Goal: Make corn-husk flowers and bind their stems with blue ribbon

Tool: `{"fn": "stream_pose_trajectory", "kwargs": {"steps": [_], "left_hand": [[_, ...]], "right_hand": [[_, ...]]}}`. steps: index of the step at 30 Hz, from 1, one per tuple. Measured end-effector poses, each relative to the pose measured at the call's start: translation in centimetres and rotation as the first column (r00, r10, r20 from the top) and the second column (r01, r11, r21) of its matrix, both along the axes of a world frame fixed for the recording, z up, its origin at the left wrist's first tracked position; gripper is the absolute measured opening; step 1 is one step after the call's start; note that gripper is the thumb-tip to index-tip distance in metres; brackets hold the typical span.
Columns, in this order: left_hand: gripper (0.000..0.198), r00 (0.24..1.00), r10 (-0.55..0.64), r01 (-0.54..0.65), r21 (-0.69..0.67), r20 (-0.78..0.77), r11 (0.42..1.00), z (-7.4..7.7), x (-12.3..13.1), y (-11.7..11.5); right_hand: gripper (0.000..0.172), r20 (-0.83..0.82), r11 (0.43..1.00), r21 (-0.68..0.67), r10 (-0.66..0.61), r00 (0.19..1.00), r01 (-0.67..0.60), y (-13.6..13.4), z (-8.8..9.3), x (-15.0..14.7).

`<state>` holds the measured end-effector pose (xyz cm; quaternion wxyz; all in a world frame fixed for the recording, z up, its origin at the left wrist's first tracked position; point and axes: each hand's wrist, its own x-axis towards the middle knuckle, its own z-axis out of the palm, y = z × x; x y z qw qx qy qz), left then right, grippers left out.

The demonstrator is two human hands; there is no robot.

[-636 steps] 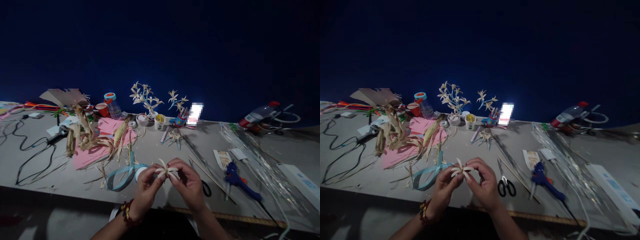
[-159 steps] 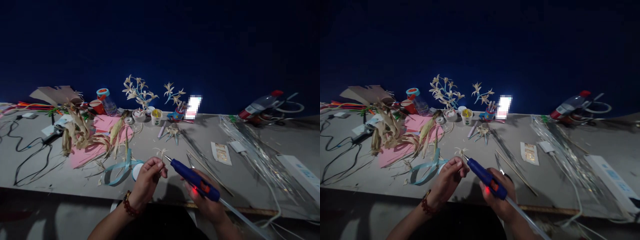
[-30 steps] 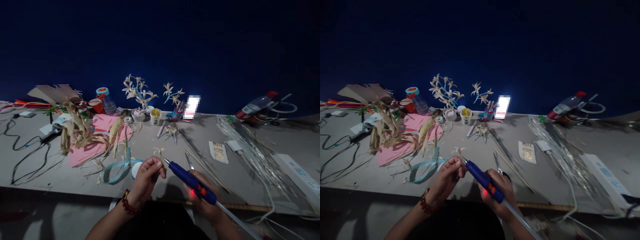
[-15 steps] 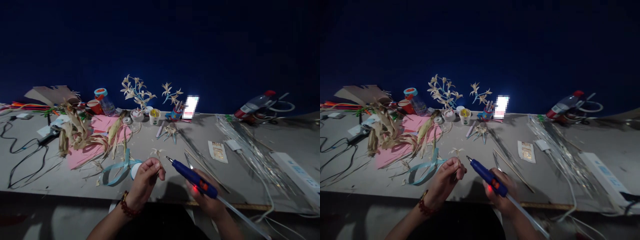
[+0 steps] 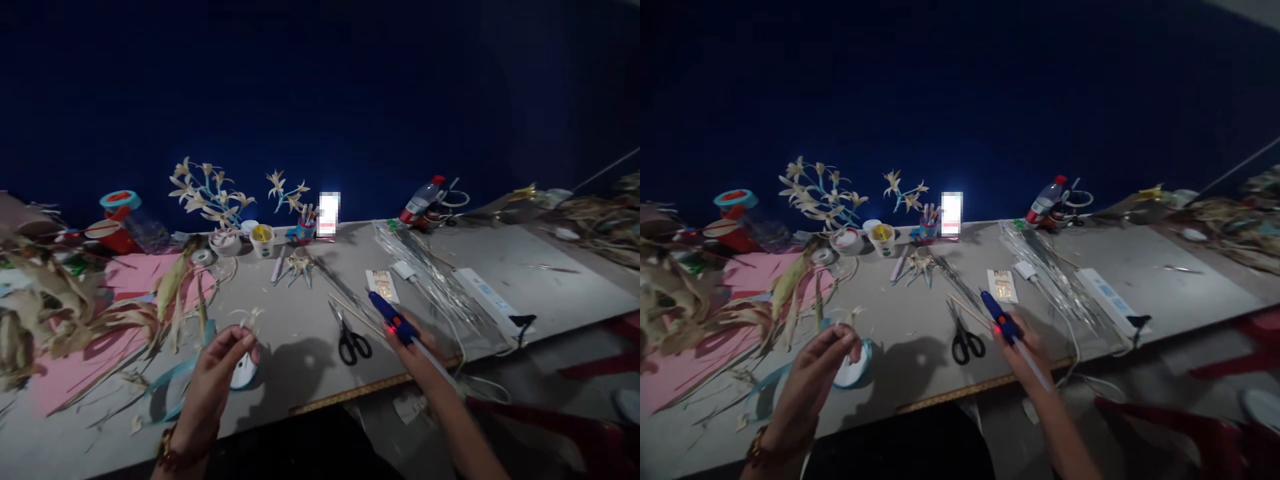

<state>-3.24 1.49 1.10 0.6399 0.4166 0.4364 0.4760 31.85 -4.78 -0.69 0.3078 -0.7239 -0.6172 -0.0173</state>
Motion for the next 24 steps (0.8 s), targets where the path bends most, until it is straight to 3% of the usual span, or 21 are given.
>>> {"fn": "stream_pose_trajectory", "kwargs": {"steps": [5, 10, 14, 19, 24], "left_hand": [[0.018, 0.995, -0.075, 0.076, 0.007, -0.062, 0.997, 0.1, 1.0, 0.6], [0.019, 0.992, -0.097, 0.100, 0.031, -0.086, 0.995, 0.3, 0.7, 1.1], [0.018, 0.996, -0.046, 0.049, 0.038, -0.082, 0.998, 0.2, -0.1, 1.6], [0.016, 0.997, 0.060, -0.056, 0.080, -0.045, 0.995, -0.4, -0.5, 2.0], [0.017, 0.992, 0.104, -0.098, 0.078, -0.076, 0.992, -1.2, -0.6, 2.7]], "right_hand": [[0.025, -0.137, 0.976, 0.024, 0.219, 0.966, -0.218, 0.3, 0.2, -2.6], [0.024, -0.199, 0.952, 0.104, 0.303, 0.932, -0.287, 1.7, 0.7, -4.7], [0.023, -0.197, 0.908, 0.130, 0.418, 0.887, -0.399, 2.9, 2.0, -5.1], [0.018, -0.209, 0.899, 0.121, 0.438, 0.875, -0.421, 2.9, 3.6, -5.6], [0.026, -0.176, 0.890, 0.127, 0.454, 0.873, -0.437, 1.7, 4.1, -5.1]]}}
